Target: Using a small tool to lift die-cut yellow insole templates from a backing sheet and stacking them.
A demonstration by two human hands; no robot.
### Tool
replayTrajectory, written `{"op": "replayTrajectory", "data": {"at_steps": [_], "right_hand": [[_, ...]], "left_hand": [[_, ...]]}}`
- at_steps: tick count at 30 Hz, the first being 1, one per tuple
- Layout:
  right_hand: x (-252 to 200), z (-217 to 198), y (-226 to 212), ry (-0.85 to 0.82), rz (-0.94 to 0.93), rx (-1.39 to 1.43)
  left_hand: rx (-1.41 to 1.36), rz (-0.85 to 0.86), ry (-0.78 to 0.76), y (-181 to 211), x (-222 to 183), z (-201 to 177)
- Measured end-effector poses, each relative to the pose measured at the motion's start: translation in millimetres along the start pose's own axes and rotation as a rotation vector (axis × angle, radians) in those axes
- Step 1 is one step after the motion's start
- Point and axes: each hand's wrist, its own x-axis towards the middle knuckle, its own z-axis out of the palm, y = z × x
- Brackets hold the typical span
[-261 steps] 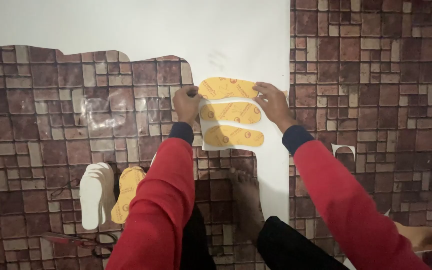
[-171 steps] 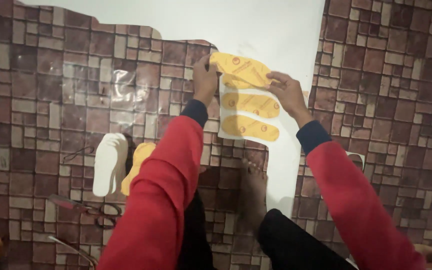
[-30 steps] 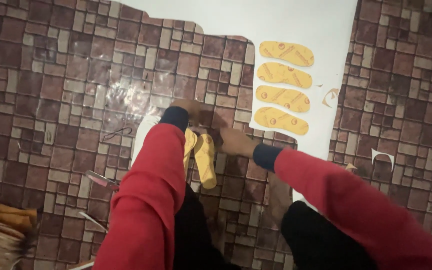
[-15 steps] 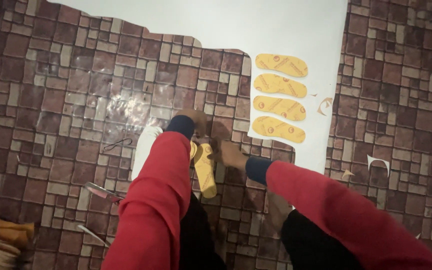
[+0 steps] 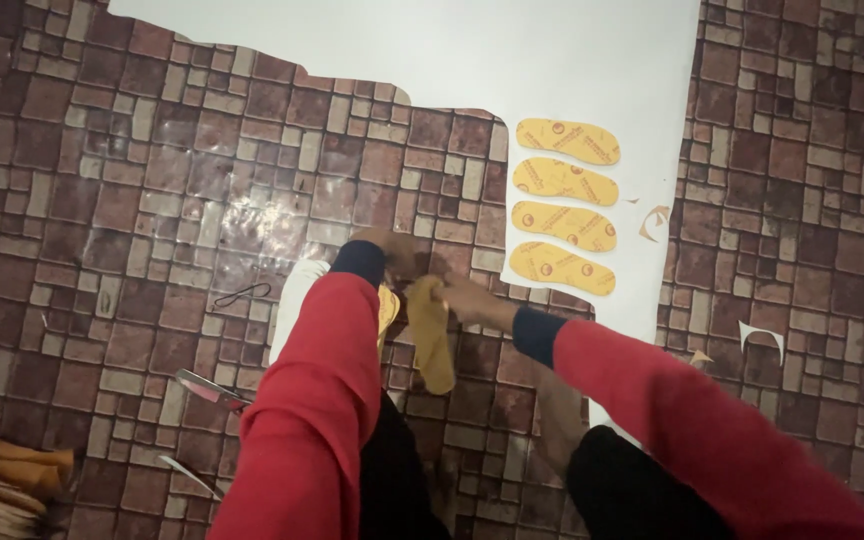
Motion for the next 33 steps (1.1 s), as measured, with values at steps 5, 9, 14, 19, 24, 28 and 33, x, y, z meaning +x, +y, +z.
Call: {"op": "replayTrajectory", "data": {"at_steps": [5, 9, 14, 19, 24, 28, 33], "right_hand": [[-43.1, -47.3, -42.2, 0.183, -0.169, 0.491], [-105.8, -72.0, -99.2, 0.309, -0.249, 0.515], [-35.9, -91.8, -54.1, 0.303, -0.206, 0.656], [-30.1, -101.2, -50.8, 0.300, -0.198, 0.706], [-46.2, -110.7, -66.9, 0.387, -0.277, 0.674], [-50.9, -124.3, -75.8, 0.454, -0.299, 0.630], [-76.8, -133.0, -95.9, 0.418, -0.304, 0.840]], "left_hand": [[0.185, 0.312, 0.188, -57.6, 129.5, 29.2], [-0.971, 0.169, 0.209, -17.6, 94.5, 2.9], [-1.089, 0.240, 0.314, -15.0, 101.4, -5.5], [-1.127, 0.252, 0.329, -3.0, 85.1, -14.8], [-1.234, 0.341, 0.401, -6.5, 92.7, -14.3], [-1.240, 0.336, 0.378, 6.8, 67.2, -21.0], [-1.032, 0.207, 0.308, 17.9, 49.4, -16.9]]}}
